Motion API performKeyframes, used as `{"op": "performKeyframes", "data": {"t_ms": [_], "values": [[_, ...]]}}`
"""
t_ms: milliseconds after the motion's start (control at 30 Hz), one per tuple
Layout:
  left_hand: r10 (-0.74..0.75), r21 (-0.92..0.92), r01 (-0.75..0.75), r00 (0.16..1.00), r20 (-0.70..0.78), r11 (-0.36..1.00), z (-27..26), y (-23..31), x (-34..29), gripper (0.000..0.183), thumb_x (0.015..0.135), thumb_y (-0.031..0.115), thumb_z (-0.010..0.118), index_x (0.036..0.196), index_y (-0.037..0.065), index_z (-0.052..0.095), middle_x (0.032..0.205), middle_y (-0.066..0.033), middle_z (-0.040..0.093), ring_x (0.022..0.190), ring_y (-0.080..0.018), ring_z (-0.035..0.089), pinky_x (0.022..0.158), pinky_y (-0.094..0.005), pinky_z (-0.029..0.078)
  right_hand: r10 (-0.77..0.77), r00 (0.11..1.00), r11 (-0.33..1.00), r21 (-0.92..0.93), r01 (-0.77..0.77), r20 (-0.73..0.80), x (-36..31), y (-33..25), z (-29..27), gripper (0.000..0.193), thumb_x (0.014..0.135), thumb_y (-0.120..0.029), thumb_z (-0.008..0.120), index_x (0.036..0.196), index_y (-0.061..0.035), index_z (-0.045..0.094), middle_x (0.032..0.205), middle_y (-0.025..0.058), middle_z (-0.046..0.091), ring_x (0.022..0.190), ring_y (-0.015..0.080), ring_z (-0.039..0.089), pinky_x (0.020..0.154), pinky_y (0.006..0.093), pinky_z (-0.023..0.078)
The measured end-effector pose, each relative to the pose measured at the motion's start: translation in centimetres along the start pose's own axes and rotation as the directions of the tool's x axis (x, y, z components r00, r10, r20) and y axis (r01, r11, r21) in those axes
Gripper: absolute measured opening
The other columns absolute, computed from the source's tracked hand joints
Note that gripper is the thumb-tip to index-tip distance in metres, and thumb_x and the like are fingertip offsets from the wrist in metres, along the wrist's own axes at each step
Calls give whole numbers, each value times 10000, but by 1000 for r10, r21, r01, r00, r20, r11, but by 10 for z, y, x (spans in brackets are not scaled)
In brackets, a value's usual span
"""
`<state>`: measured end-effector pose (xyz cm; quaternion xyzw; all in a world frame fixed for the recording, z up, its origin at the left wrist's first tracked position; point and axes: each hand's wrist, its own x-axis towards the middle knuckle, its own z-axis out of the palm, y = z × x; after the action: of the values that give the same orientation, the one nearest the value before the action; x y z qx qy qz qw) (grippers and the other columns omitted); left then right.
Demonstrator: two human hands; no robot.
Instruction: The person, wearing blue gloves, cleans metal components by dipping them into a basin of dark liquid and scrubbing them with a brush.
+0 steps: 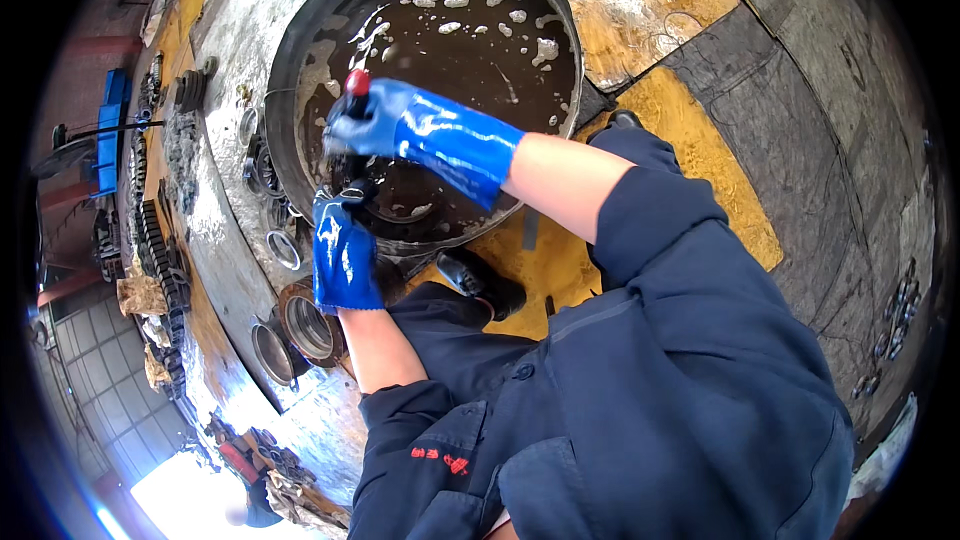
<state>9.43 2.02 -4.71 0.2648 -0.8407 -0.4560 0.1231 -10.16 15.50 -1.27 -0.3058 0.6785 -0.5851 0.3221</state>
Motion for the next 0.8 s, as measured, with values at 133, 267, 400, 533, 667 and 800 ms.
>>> {"op": "performKeyframes", "data": {"t_ms": [133,267,400,533,667,800], "values": [[-161,-209,163,987,28,964,12,21,5,405,1064,3,418,1441,-91,532,1228,-197,756,1094,-266,732,999,-349,574,146,979,981,-110,-162,-140,40,52,-32,362,1026,-390,625,947,-62,755,890,114,791,868,272,769,835,400,592],[-375,-523,344,926,50,780,6,20,15,499,919,-28,601,1410,-79,529,1127,-166,760,996,-250,734,915,-342,579,336,875,905,-137,-402,-347,26,57,-36,384,1013,-392,591,1059,-61,779,965,138,805,950,315,777,882,422,593],[-412,-611,355,910,52,707,10,35,16,591,845,-45,668,1415,-81,516,1127,-183,764,982,-277,743,915,-346,585,369,895,929,68,-364,-251,19,48,-40,368,1001,-376,601,1077,-67,787,1064,190,792,972,333,767,891,419,596],[-333,-609,276,943,20,743,11,38,11,583,831,-71,662,1397,-80,522,1106,-197,759,969,-290,752,895,-359,604,311,947,947,-57,-315,-78,32,20,-21,358,986,-401,644,1045,-60,736,967,127,760,895,232,712,838,376,564],[-352,-575,317,935,53,755,-5,19,12,571,893,-109,558,1460,-90,496,1198,-210,764,1071,-293,751,962,-361,595,260,938,965,102,-242,-230,18,6,3,208,1029,-245,643,1103,-50,650,932,86,751,877,198,735,801,356,563],[-452,-695,376,888,82,612,20,31,28,690,857,-69,622,1512,-96,407,1155,-226,764,988,-290,764,928,-368,602,422,841,901,257,-348,-339,-4,50,-35,372,998,-346,611,967,-11,770,888,133,788,790,211,749,757,382,586]]}}
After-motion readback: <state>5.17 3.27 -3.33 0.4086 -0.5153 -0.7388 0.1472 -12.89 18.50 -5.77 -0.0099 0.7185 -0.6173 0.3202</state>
